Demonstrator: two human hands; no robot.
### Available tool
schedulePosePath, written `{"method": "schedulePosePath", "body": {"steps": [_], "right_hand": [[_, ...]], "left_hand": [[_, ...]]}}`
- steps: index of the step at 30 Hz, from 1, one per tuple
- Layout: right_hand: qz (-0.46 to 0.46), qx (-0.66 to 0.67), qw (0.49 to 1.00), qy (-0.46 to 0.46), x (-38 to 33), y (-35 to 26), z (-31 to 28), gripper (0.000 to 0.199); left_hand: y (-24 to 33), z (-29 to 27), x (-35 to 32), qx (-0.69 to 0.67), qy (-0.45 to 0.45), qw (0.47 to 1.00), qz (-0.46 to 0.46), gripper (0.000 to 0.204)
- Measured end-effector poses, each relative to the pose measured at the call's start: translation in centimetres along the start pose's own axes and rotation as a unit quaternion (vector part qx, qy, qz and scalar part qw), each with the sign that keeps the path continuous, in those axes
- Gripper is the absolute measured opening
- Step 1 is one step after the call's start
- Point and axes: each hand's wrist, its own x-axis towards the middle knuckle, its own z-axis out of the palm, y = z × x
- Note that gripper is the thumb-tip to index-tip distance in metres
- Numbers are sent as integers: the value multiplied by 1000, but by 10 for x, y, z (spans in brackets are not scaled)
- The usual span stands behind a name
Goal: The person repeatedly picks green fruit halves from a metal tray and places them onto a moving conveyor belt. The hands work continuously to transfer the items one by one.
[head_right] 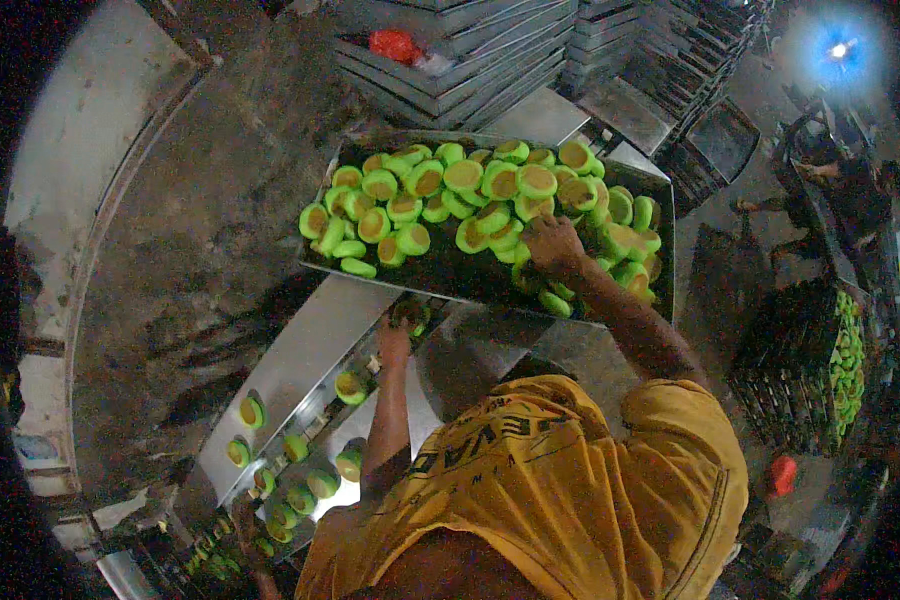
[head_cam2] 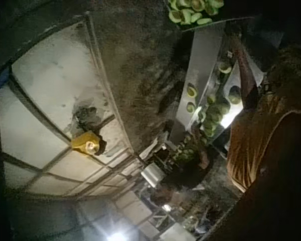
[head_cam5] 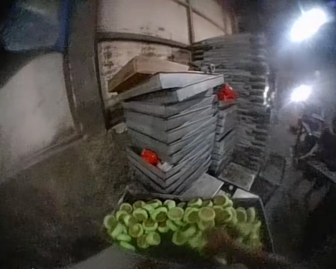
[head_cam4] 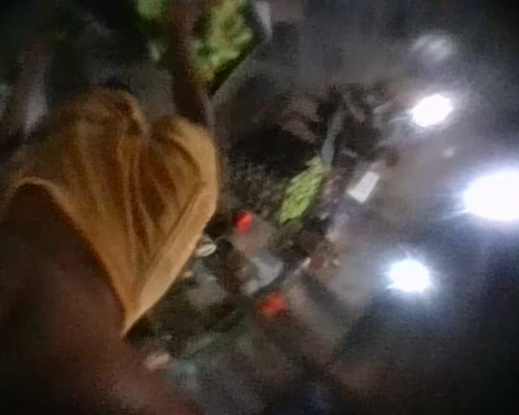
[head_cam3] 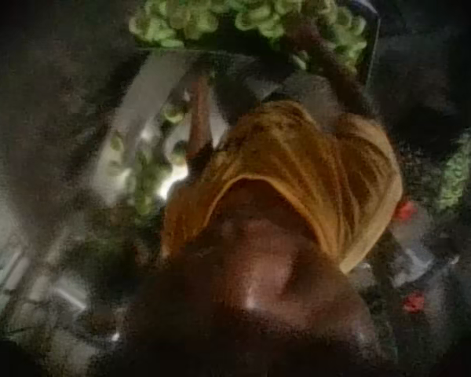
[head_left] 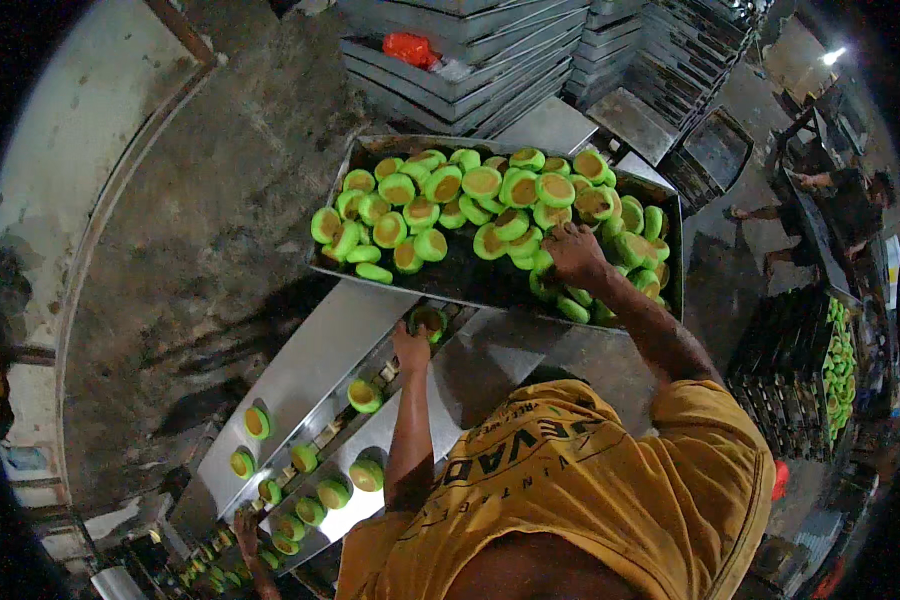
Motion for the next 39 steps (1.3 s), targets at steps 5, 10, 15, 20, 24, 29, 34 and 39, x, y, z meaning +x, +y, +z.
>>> {"method": "schedulePosePath", "body": {"steps": [5,10,15,20,24,29,34,39], "right_hand": [[100,172,956,217,21,27,-45,67],[125,103,982,97,56,21,-27,70],[73,360,919,144,52,21,7,78],[57,734,665,-125,-23,-79,-28,82],[86,782,598,-157,-19,-92,-4,70],[-92,586,778,-205,-29,-120,56,70],[-119,381,886,-236,-40,-162,38,67],[-266,218,938,-47,-57,-169,24,74]], "left_hand": [[-19,-25,-27,156,149,966,146,47],[6,-58,-77,81,253,951,161,36],[76,-42,-123,-90,220,947,216,49],[170,-26,-158,-135,169,913,347,75],[131,-34,-145,-102,160,942,276,80],[73,-51,-116,-37,229,955,188,77],[29,-46,-61,-37,158,980,112,90],[-16,-45,-55,84,127,988,16,98]]}}
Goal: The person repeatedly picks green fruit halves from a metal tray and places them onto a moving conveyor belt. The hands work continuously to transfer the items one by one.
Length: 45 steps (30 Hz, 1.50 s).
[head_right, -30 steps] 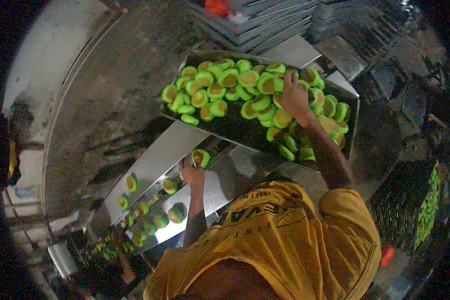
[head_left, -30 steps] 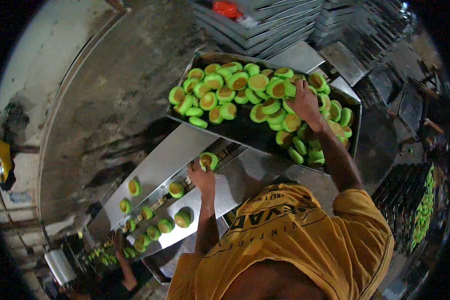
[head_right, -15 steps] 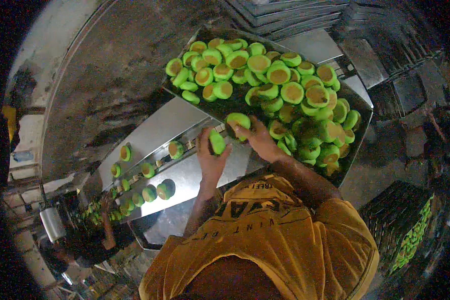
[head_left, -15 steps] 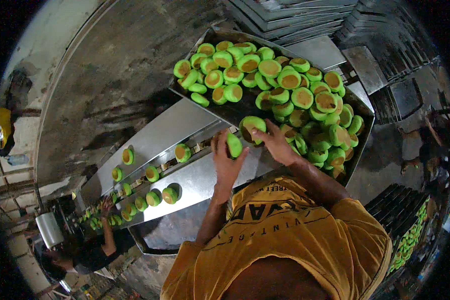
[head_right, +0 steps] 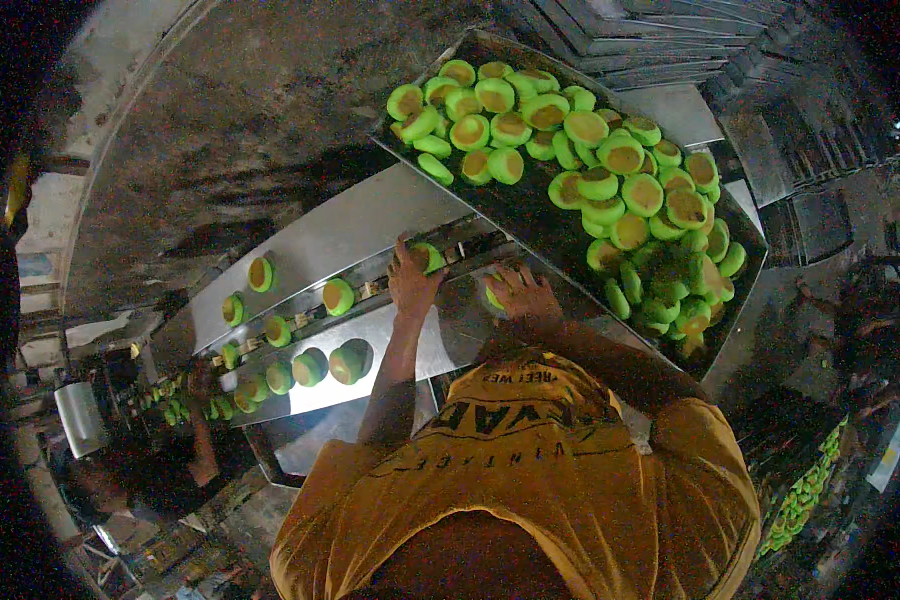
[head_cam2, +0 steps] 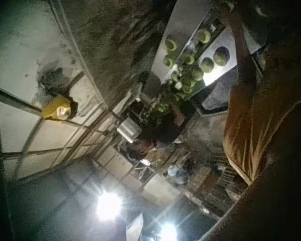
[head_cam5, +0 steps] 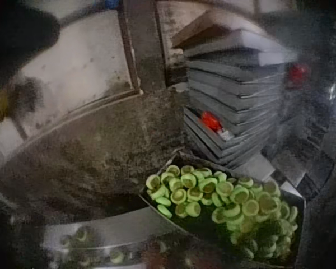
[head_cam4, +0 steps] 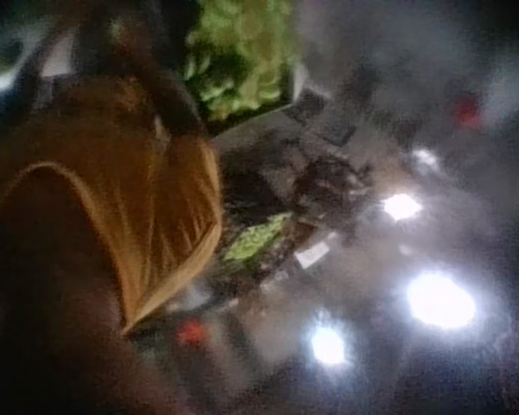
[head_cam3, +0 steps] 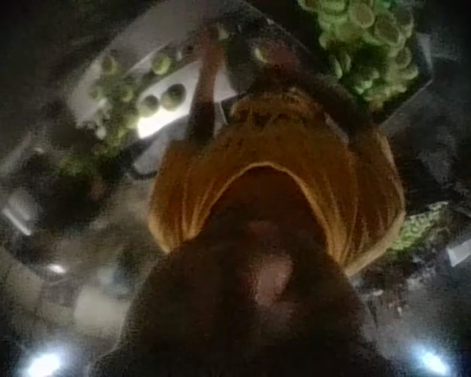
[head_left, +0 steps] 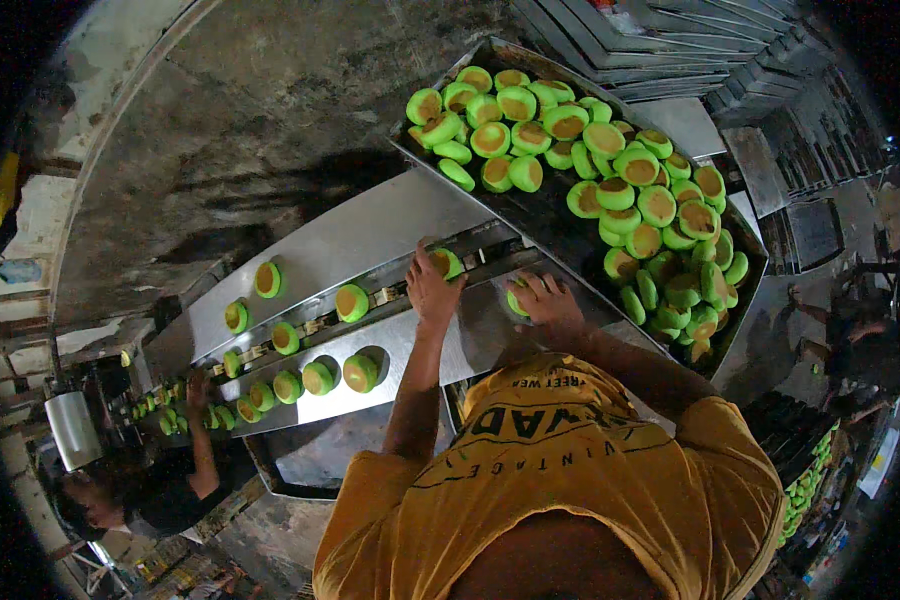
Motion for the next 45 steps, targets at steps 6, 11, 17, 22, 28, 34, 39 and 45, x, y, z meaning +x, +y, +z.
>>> {"method": "schedulePosePath", "body": {"steps": [6,11,17,22,28,34,39,45], "right_hand": [[31,23,999,32,55,-10,29,73],[-5,-28,997,75,117,-17,62,62],[123,-114,971,171,93,30,-77,28],[258,-233,935,71,60,144,-83,46],[204,-266,941,53,30,123,-64,63],[198,-177,959,102,32,140,-65,72],[156,240,922,261,35,151,-64,70],[70,701,709,-9,44,36,-33,54]], "left_hand": [[-78,-4,9,94,19,994,45,107],[-80,-51,0,91,26,994,56,99],[-133,-151,-92,162,52,976,139,72],[-162,-129,-116,175,-56,981,63,68],[-108,-110,-77,-18,-5,987,158,67],[40,-33,-12,-35,-13,990,136,73],[53,17,14,99,-55,985,130,74],[25,-22,-23,-501,-155,848,-69,53]]}}
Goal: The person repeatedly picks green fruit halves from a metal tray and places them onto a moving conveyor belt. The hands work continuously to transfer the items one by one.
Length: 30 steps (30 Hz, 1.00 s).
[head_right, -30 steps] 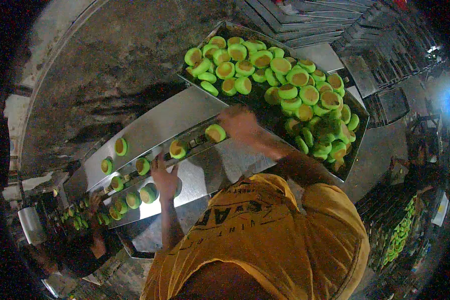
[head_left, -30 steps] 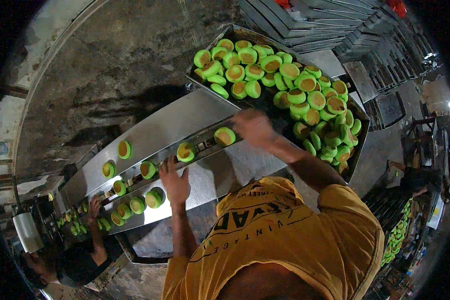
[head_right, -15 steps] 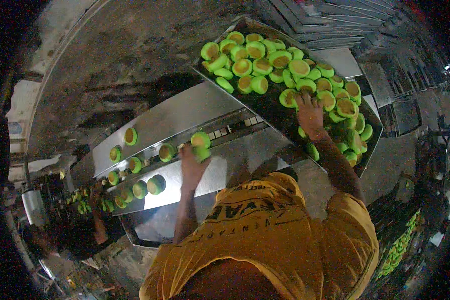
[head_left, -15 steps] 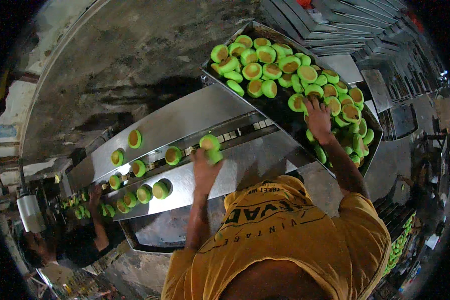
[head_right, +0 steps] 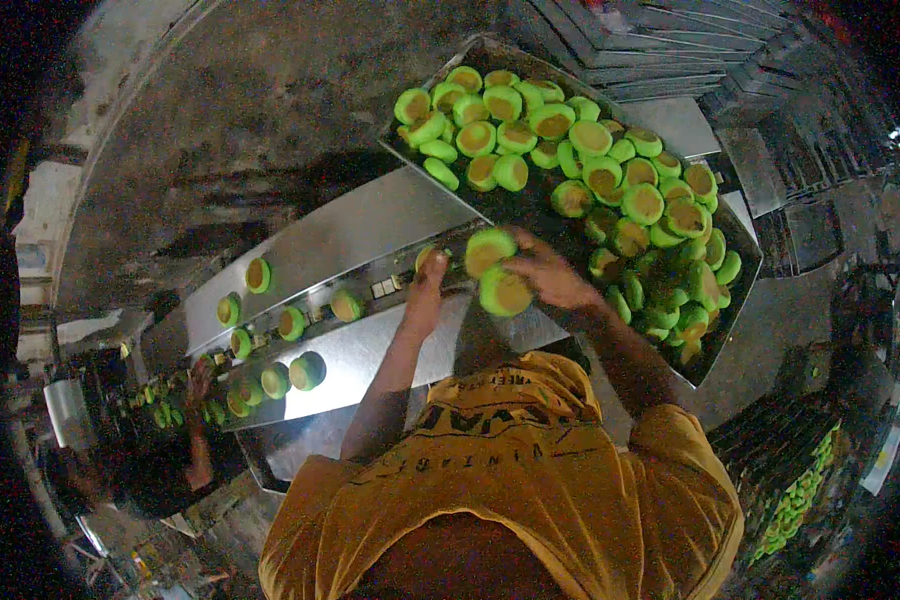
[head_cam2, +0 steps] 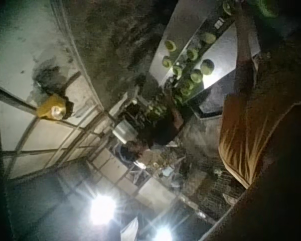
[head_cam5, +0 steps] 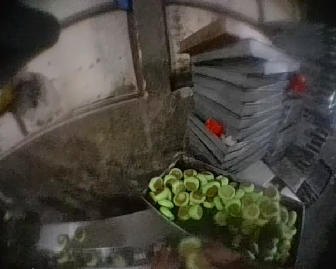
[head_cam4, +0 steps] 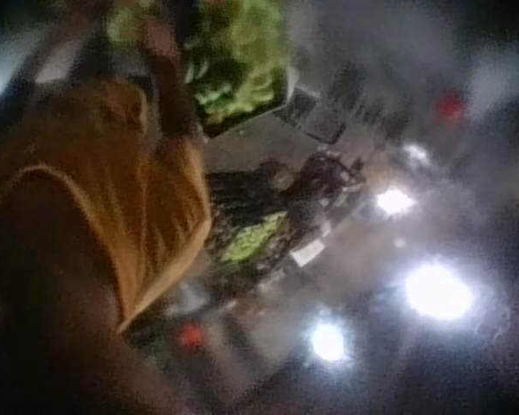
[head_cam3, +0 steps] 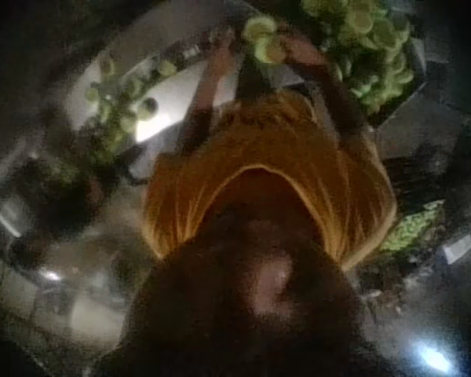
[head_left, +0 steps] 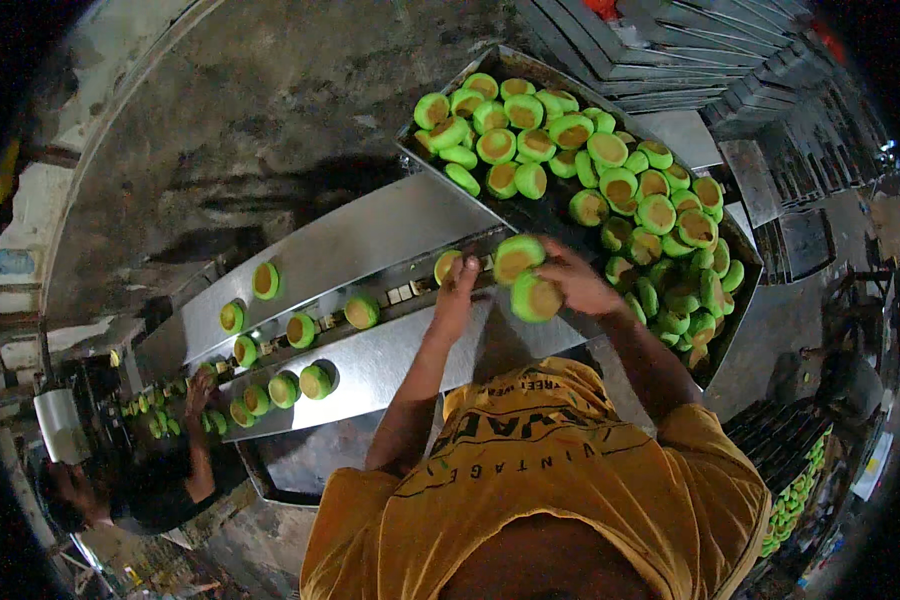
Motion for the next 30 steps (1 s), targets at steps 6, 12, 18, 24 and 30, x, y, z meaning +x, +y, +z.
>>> {"method": "schedulePosePath", "body": {"steps": [6,12,18,24,30], "right_hand": [[-36,-312,948,52,24,46,42,38],[-116,-661,739,65,-4,81,32,43],[-62,-726,684,35,-24,52,73,64],[-115,-710,693,51,76,90,84,59],[-182,-638,736,133,64,13,36,31]], "left_hand": [[0,-48,-50,-207,28,976,-65,40],[-31,-106,-97,494,227,792,276,50],[-44,-110,-122,490,172,821,237,71],[-43,-122,-93,514,75,824,228,80],[-27,-120,-97,520,62,840,142,77]]}}
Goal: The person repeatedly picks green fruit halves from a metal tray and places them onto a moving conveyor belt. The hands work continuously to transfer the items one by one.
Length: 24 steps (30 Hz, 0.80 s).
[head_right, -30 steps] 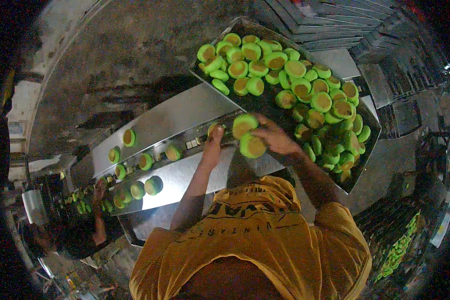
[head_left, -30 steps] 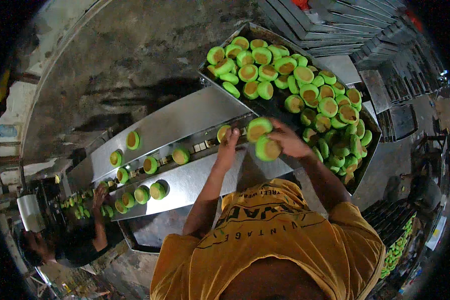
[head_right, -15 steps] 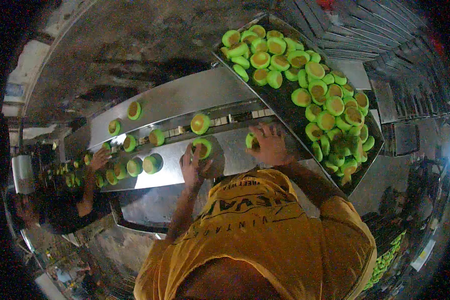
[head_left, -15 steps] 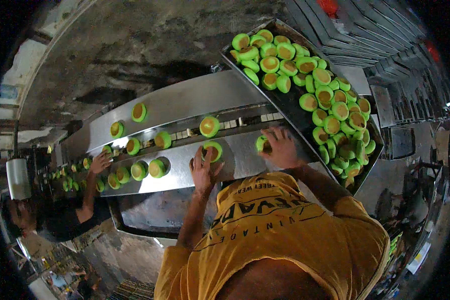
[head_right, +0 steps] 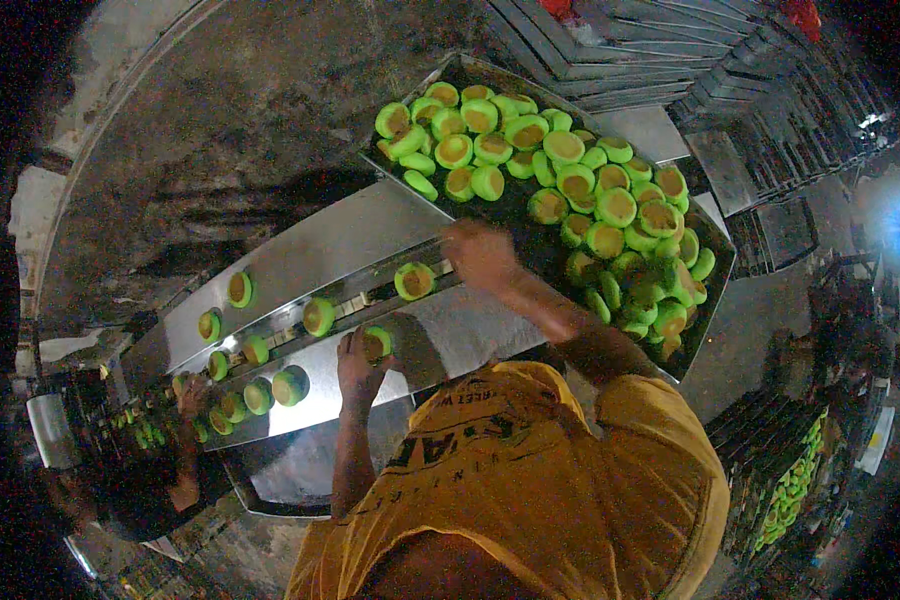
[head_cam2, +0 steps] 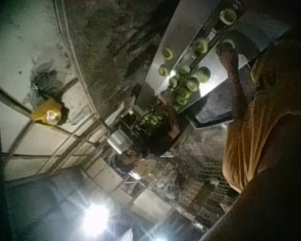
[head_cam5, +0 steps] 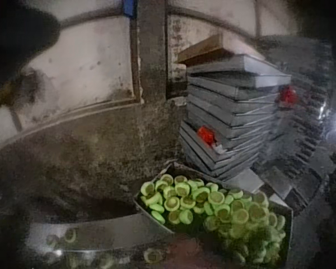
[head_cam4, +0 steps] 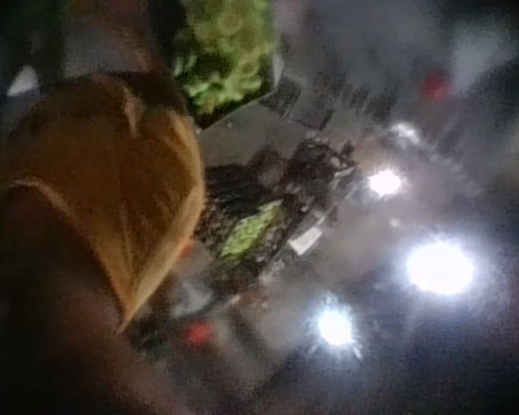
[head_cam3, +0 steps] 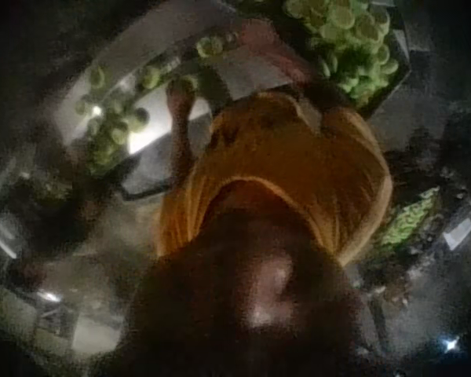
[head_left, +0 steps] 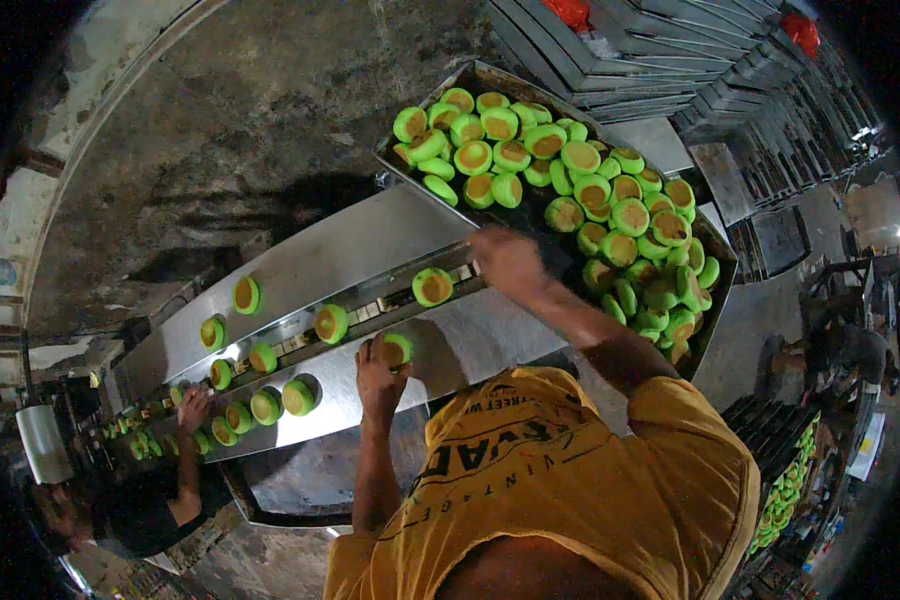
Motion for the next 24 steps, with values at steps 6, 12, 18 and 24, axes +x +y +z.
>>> {"method": "schedulePosePath", "body": {"steps": [6,12,18,24], "right_hand": [[128,-350,923,-93,-19,126,-51,54],[52,-161,986,-5,4,108,-75,71],[79,68,986,131,55,114,-4,83],[138,369,908,144,56,56,-19,63]], "left_hand": [[92,22,62,-147,59,986,48,77],[121,78,139,88,-11,994,58,70],[124,45,122,77,84,993,40,54],[111,1,96,-180,162,968,71,60]]}}
